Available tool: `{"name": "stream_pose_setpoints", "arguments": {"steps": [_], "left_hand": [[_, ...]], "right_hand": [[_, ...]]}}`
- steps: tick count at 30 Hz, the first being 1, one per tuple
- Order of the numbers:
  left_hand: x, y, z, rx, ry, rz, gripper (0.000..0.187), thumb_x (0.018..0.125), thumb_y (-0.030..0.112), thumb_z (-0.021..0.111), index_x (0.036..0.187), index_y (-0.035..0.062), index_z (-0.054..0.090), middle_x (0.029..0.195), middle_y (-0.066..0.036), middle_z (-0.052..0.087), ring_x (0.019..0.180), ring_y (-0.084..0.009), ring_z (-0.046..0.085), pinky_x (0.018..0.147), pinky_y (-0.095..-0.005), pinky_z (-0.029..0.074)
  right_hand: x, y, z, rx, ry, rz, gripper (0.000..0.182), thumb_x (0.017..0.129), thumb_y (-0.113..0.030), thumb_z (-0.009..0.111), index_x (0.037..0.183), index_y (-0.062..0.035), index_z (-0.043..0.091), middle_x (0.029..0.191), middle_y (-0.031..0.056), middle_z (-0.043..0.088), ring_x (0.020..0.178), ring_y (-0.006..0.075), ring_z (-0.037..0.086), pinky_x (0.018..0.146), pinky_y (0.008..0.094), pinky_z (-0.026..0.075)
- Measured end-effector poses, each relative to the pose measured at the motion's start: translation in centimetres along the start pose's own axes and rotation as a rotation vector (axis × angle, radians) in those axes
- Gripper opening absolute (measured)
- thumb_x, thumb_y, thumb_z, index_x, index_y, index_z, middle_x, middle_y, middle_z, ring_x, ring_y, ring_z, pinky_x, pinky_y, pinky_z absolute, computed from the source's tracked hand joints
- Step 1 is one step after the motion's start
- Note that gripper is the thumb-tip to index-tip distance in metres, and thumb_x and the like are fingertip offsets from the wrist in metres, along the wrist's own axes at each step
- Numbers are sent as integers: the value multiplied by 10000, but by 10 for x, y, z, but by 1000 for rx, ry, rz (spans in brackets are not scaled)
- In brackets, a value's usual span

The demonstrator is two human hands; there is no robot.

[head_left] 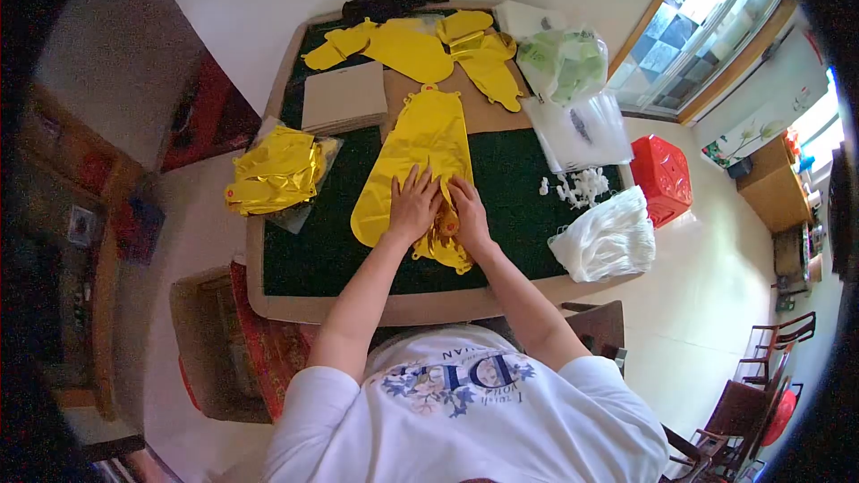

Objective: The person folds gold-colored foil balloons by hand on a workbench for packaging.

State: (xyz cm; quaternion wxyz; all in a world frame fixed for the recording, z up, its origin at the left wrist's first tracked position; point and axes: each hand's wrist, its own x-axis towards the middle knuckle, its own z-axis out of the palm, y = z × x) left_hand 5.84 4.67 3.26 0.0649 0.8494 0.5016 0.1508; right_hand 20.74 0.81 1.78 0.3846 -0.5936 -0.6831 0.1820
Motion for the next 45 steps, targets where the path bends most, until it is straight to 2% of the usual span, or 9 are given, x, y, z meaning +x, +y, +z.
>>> {"name": "stream_pose_setpoints", "arguments": {"steps": [8,11,15,21,24,33,39,41,45], "left_hand": [[-2,-4,2,32,-116,-30,491,946,389,447,1387,175,416,1491,-46,324,1399,-245,232,1105,-589,116],[-1,-9,7,-18,-92,-52,503,942,411,442,1382,169,417,1491,-46,322,1407,-236,213,1108,-588,104],[1,-5,4,-58,-122,-101,526,932,433,450,1384,168,409,1493,-46,313,1411,-232,201,1110,-588,95],[-3,-3,5,20,-120,-56,561,923,454,453,1403,172,380,1505,-46,288,1416,-221,183,1116,-585,69],[-5,-6,11,10,-52,-22,577,909,463,483,1403,183,379,1501,-57,298,1403,-256,218,1093,-622,95],[-4,-4,10,-4,-72,-42,575,904,454,497,1399,187,379,1493,-45,310,1394,-257,239,1098,-614,90],[-13,-36,1,-129,286,-116,484,867,330,594,1282,106,483,1361,-120,449,1307,-283,366,1063,-558,237],[-33,-50,-29,-210,357,-349,379,833,203,643,1171,79,528,1192,-145,529,1153,-315,470,953,-487,370],[-77,-51,-42,-106,493,-435,218,823,126,634,1013,56,554,1004,-138,565,966,-348,528,820,-442,430]], "right_hand": [[0,11,3,49,25,-56,670,740,81,571,1367,-53,377,1375,182,403,1267,363,395,1059,381,344],[0,-7,-4,173,4,43,459,922,-40,374,1377,-96,397,1402,171,387,1301,316,375,1086,349,305],[-1,-3,0,137,-1,56,452,938,-34,361,1381,-112,402,1422,158,364,1320,295,352,1098,337,286],[7,-5,-16,265,96,55,472,827,52,508,1282,-70,488,1366,174,424,1251,331,428,1041,351,366],[11,-9,-25,177,155,-22,437,825,101,478,1242,-24,515,1341,180,447,1246,350,438,1014,370,401],[-11,8,-10,-331,-49,-197,396,878,-132,511,1263,-41,517,1343,179,471,1288,341,402,1100,479,266],[-10,7,-8,-339,-54,-180,387,889,-163,505,1256,-41,516,1359,175,458,1296,332,392,1093,478,278],[-10,6,-9,-321,-39,-190,377,891,-163,500,1246,-38,519,1345,184,470,1284,339,405,1089,480,284],[-9,7,-8,-336,-42,-190,377,897,-159,497,1254,-37,510,1353,198,456,1276,350,410,1084,482,290]]}}
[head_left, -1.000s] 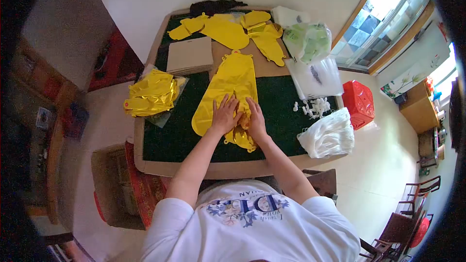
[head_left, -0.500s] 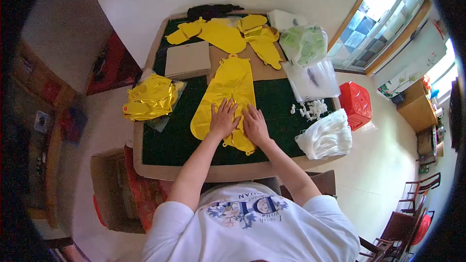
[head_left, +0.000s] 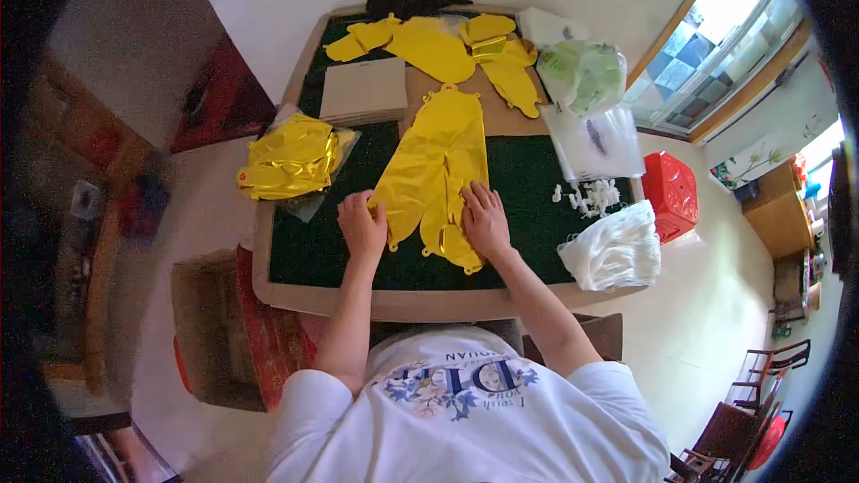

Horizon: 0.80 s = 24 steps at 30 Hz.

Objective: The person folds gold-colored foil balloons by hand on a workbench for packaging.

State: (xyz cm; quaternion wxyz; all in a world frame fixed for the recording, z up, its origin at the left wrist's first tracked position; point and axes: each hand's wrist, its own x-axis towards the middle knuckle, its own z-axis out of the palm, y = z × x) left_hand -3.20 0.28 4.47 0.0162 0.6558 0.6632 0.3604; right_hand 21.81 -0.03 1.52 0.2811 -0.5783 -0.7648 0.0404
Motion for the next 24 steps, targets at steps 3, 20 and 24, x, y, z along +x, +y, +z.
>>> {"name": "stream_pose_setpoints", "arguments": {"steps": [3,20,24], "left_hand": [[-28,-11,4,-46,-23,-11,164,827,126,634,956,48,569,958,-133,575,927,-344,545,781,-421,445],[-44,77,28,-188,-506,-175,343,799,260,710,903,8,503,802,-167,634,759,-334,632,649,-435,493],[-46,83,28,-517,-396,-176,162,863,134,603,937,6,538,804,-149,642,758,-340,628,682,-427,492]], "right_hand": [[1,-2,-2,-38,42,-18,348,903,-148,503,1232,-40,540,1310,175,501,1255,335,436,1074,469,311],[0,-3,-4,-13,57,13,346,883,-144,528,1214,-44,545,1307,171,503,1251,328,440,1071,467,317],[-1,-1,-3,12,36,9,386,872,-158,525,1244,-54,527,1334,174,478,1275,332,412,1084,479,295]]}}
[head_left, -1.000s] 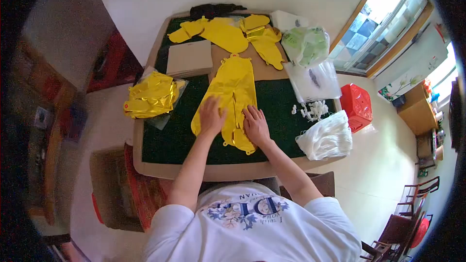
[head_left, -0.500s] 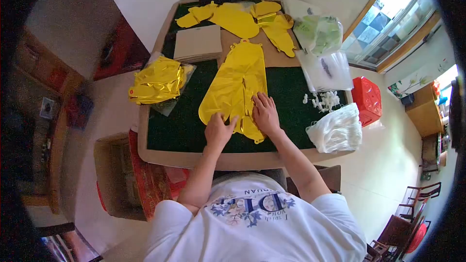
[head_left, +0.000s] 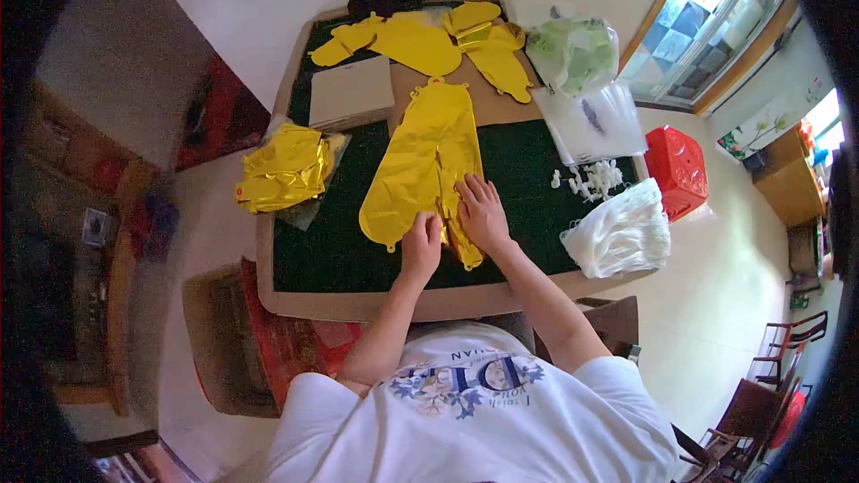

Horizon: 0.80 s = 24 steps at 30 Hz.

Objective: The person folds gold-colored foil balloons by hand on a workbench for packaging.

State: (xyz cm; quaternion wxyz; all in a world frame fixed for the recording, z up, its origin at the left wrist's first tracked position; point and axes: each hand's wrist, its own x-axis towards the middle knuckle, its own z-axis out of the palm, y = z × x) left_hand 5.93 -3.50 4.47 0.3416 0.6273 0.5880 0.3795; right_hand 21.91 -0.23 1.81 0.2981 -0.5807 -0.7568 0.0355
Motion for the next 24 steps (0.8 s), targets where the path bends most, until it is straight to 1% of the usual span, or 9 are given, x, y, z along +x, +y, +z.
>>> {"name": "stream_pose_setpoints", "arguments": {"steps": [2,4,8,11,14,16,17,19,24], "left_hand": [[-1,0,-2,39,-33,-24,130,876,103,569,955,0,560,842,-154,644,803,-344,624,721,-423,492],[-3,-7,-1,180,28,353,173,865,63,538,1012,4,608,913,-160,636,908,-342,598,818,-423,469],[-7,-13,-2,121,-30,336,259,834,42,540,1077,26,626,970,-151,634,979,-333,567,895,-419,433],[-2,-15,-8,290,-40,430,317,810,27,556,1118,50,625,1050,-114,636,1028,-306,551,924,-402,417],[3,-6,-12,428,-91,522,304,829,63,572,1127,66,630,1168,-82,606,1115,-279,512,967,-391,380],[3,-10,-6,429,-47,571,285,838,135,596,1113,75,636,1203,-89,596,1139,-308,498,964,-445,374],[2,-12,-4,429,-51,568,285,838,135,596,1113,75,636,1203,-89,596,1139,-308,498,964,-445,374],[3,-18,0,460,-65,569,339,843,274,623,1128,88,620,1242,-89,572,1187,-311,469,994,-487,332],[0,-22,4,556,-137,549,428,833,355,632,1169,94,582,1301,-109,518,1244,-322,416,1033,-530,272]], "right_hand": [[0,0,1,-9,-4,6,389,869,-164,526,1243,-57,529,1342,171,473,1279,328,408,1086,478,292],[1,-2,-1,-9,-4,12,352,891,-140,511,1229,-46,541,1322,168,496,1269,323,424,1085,464,300],[0,-2,-1,-9,-8,21,351,891,-144,510,1228,-51,543,1334,164,485,1275,322,418,1088,465,294],[1,-1,0,-6,-19,17,357,892,-143,505,1235,-50,537,1343,163,475,1281,319,410,1091,466,288],[0,2,2,-20,-23,12,364,889,-142,509,1241,-50,531,1340,163,477,1283,321,407,1093,465,283],[0,3,2,-19,-81,11,432,873,-180,526,1285,-55,490,1378,169,433,1312,327,361,1114,463,247],[-2,4,2,-18,-84,16,432,873,-180,526,1285,-55,490,1378,169,433,1312,327,361,1114,463,247],[-1,1,-4,-19,-111,6,440,878,-183,525,1296,-55,475,1390,168,418,1322,324,346,1120,462,232],[1,-2,-5,-32,-102,18,403,897,-172,509,1282,-55,488,1370,164,440,1309,324,366,1109,459,251]]}}
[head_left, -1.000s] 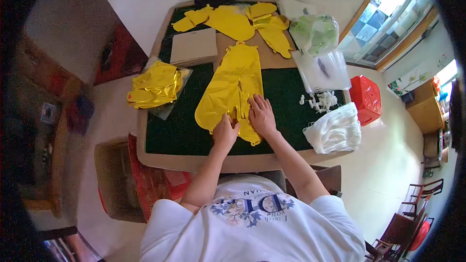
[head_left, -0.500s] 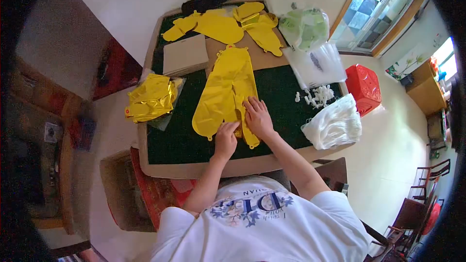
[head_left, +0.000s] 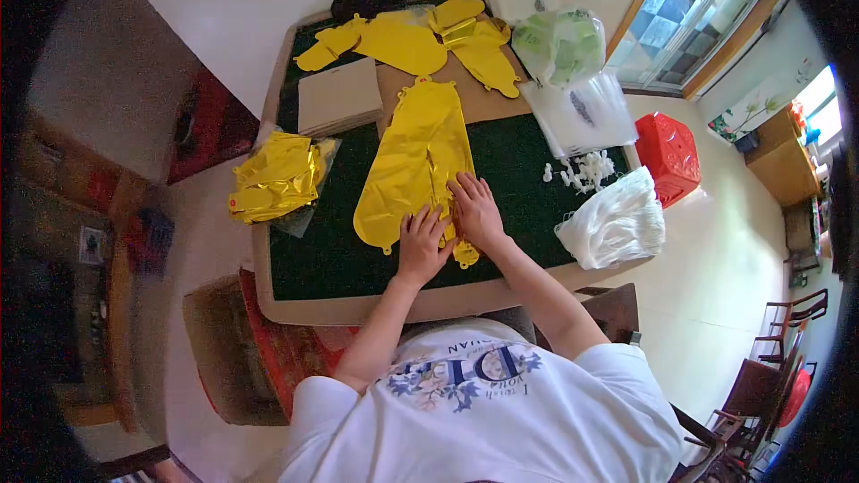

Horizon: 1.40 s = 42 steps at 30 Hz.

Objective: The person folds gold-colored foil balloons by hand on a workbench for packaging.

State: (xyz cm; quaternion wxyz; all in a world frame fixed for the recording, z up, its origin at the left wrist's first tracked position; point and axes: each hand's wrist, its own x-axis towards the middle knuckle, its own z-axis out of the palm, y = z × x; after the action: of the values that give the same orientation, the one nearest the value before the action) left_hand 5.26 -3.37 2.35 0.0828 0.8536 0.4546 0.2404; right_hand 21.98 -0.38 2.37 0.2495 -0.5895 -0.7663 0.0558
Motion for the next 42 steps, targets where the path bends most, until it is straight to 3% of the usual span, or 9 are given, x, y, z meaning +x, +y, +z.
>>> {"name": "stream_pose_setpoints", "arguments": {"steps": [11,17,25,32,36,38,39,41,42], "left_hand": [[-1,0,1,17,-39,17,437,832,353,630,1201,129,562,1335,-105,488,1266,-329,394,1051,-542,252],[-1,3,-1,21,-45,19,444,838,364,616,1214,135,563,1379,-86,455,1289,-320,368,1058,-559,236],[-1,3,-3,15,-56,24,432,832,341,619,1205,129,567,1375,-95,455,1296,-324,358,1064,-560,228],[-2,1,-6,-11,-8,28,378,813,283,650,1151,125,590,1337,-138,476,1256,-337,399,1036,-529,283],[-13,-45,-16,-68,346,-181,357,782,211,679,1073,38,567,1206,-193,523,1116,-378,477,915,-495,386],[-22,-62,-32,165,429,-414,405,784,237,685,1098,25,541,1150,-191,535,1078,-383,484,880,-504,402],[-22,-65,-41,167,427,-416,405,784,237,685,1098,25,541,1150,-191,535,1078,-383,484,880,-504,402],[-19,-67,-57,187,153,-784,474,810,241,682,1184,28,484,1159,-154,504,1123,-325,467,885,-501,407],[-16,-70,-58,178,139,-798,423,815,251,682,1139,32,519,1094,-141,527,1073,-320,493,876,-492,413]], "right_hand": [[1,0,1,79,50,30,384,908,-247,523,1234,-46,545,1347,171,469,1297,334,383,1099,473,266],[0,7,5,90,35,3,389,867,-175,523,1228,-31,550,1348,179,465,1304,346,374,1102,480,260],[6,16,5,194,-57,11,438,822,-93,564,1259,-88,539,1348,187,456,1286,370,383,1076,515,285],[0,5,0,98,-28,-24,401,876,-125,523,1272,-56,525,1377,180,440,1311,344,371,1093,489,267],[1,2,0,-10,-36,-26,388,925,-164,479,1303,-76,495,1391,162,428,1321,319,361,1111,459,251],[-1,2,-1,-27,-53,-10,381,941,-176,462,1309,-82,489,1395,155,426,1325,310,358,1118,449,243],[-1,2,-2,-33,-52,-13,376,951,-185,450,1311,-84,487,1400,148,421,1329,303,353,1124,442,234],[0,1,-2,-34,-47,-20,371,961,-194,437,1313,-87,485,1405,141,417,1333,296,348,1130,434,225],[0,1,-1,-38,-50,-11,373,961,-198,439,1315,-89,483,1405,139,418,1332,295,349,1129,435,227]]}}
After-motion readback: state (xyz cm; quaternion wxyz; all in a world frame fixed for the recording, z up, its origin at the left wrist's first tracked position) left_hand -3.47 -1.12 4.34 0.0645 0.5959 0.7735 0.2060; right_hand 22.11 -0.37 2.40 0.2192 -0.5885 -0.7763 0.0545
